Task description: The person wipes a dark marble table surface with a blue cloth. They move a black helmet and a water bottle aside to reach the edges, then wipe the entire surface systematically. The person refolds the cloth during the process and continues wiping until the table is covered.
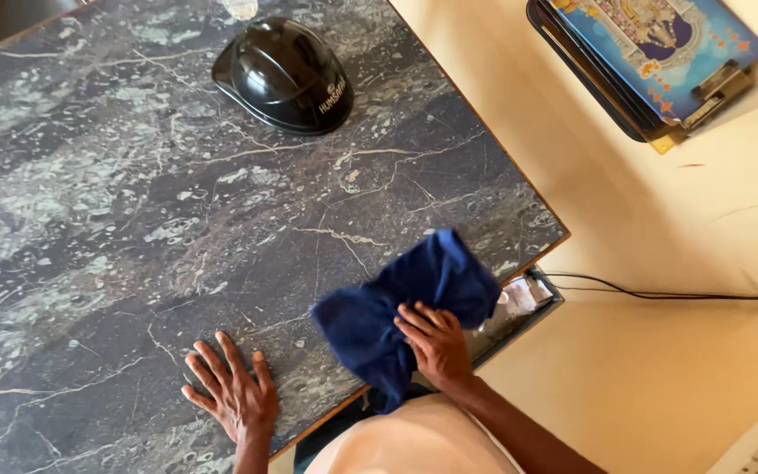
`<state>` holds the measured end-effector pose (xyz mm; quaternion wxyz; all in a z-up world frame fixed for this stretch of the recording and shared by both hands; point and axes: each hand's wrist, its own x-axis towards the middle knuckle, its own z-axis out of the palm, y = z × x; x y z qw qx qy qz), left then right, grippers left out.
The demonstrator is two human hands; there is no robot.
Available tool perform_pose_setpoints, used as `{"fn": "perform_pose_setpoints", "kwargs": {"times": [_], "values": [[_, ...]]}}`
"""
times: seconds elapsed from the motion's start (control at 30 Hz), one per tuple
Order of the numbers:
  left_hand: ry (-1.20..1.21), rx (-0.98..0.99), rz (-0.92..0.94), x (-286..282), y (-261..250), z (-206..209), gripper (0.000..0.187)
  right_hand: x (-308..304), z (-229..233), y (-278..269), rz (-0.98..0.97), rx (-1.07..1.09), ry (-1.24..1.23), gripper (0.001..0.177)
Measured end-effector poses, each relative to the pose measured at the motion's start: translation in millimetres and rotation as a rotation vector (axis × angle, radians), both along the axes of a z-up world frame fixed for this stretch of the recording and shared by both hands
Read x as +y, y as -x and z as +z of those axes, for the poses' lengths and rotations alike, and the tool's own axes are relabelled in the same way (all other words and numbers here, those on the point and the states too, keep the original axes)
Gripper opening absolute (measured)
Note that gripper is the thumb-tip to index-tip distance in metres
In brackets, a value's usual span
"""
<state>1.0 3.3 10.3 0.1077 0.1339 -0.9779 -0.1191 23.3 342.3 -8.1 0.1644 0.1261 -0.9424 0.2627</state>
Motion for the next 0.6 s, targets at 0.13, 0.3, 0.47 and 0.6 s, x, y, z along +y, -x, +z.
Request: {"fn": "perform_pose_setpoints", "kwargs": {"times": [0.13,0.3,0.47,0.6], "values": [[-0.002,0.009,-0.001,-2.8,-1.9,-3.5,0.073,-19.0,-3.4,19.8,-0.070,-0.521,0.735,0.027],[-0.001,0.016,0.005,-5.4,-1.7,-5.8,0.074,23.2,56.0,29.3,0.090,-0.740,1.562,0.028],[-0.022,0.019,0.008,-8.1,-3.9,-8.9,0.075,107.9,89.7,35.9,-0.048,-0.523,1.479,0.037],[0.039,0.037,0.000,-0.9,3.9,0.5,0.074,182.9,61.4,27.1,-0.694,-0.161,1.070,0.030]]}}
